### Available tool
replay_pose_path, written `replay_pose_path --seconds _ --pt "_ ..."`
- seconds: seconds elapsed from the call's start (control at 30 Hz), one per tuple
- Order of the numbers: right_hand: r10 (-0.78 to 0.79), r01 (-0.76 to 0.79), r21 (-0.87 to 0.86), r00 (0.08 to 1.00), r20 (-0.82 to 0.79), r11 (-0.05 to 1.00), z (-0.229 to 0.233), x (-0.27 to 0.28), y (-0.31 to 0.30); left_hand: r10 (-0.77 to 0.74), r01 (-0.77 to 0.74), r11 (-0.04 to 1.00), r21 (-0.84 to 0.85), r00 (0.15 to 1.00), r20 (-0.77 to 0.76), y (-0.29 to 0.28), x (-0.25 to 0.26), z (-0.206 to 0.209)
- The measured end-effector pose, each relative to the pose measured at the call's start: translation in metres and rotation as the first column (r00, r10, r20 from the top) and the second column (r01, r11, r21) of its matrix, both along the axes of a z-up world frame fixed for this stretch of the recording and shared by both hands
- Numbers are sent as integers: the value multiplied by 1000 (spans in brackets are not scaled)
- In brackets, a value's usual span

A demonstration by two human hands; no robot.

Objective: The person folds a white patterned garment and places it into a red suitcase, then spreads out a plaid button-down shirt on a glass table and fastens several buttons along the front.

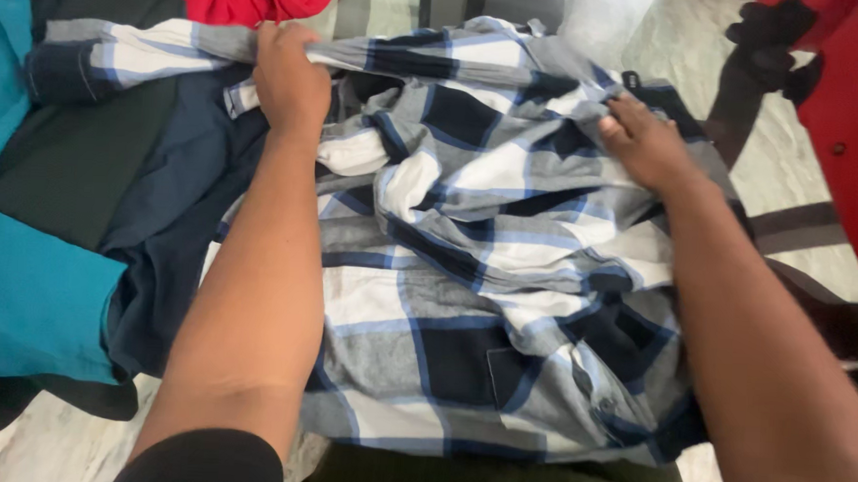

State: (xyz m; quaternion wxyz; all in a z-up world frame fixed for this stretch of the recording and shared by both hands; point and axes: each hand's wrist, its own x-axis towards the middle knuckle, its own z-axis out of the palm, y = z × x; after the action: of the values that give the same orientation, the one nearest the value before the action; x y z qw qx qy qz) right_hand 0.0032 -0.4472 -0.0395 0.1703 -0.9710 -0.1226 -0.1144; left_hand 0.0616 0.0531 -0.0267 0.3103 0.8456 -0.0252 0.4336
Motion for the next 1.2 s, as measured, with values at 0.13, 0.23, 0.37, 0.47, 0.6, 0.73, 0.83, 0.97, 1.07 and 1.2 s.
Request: replay_pose_path --seconds 0.13,0.23,0.37,0.47,0.6,0.73,0.83,0.97,1.07,1.2 --pt "-164 163 -23 981 -103 986 2 22 -17 -219 228 974 14 915 340 -19 -13 34" --pt "-385 381 -52 914 -126 923 5 29 -33 -358 345 934 97 882 308 -72 -47 63" --pt "-628 627 -25 778 -33 779 3 32 -64 -518 599 758 258 793 -319 -144 -107 85" --pt "-607 604 58 789 99 795 2 17 -77 -350 654 705 274 657 -668 -157 -131 92" --pt "-266 308 -11 841 472 951 16 2 -72 -367 538 743 398 825 -430 -142 -118 78" --pt "152 -146 -49 878 455 988 24 6 -47 -428 383 693 611 900 -79 -96 -76 54" --pt "210 -70 -271 820 532 960 18 6 -34 -436 505 768 394 863 -256 -80 -59 46" --pt "7 -179 311 875 484 933 7 11 -57 -403 400 911 97 915 7 -65 -57 60" --pt "-48 -223 614 918 393 757 -3 17 -72 -553 570 821 -27 807 208 -45 -65 78" --pt "-44 -281 496 836 547 822 7 9 -63 -505 510 860 35 837 212 -37 -70 90"
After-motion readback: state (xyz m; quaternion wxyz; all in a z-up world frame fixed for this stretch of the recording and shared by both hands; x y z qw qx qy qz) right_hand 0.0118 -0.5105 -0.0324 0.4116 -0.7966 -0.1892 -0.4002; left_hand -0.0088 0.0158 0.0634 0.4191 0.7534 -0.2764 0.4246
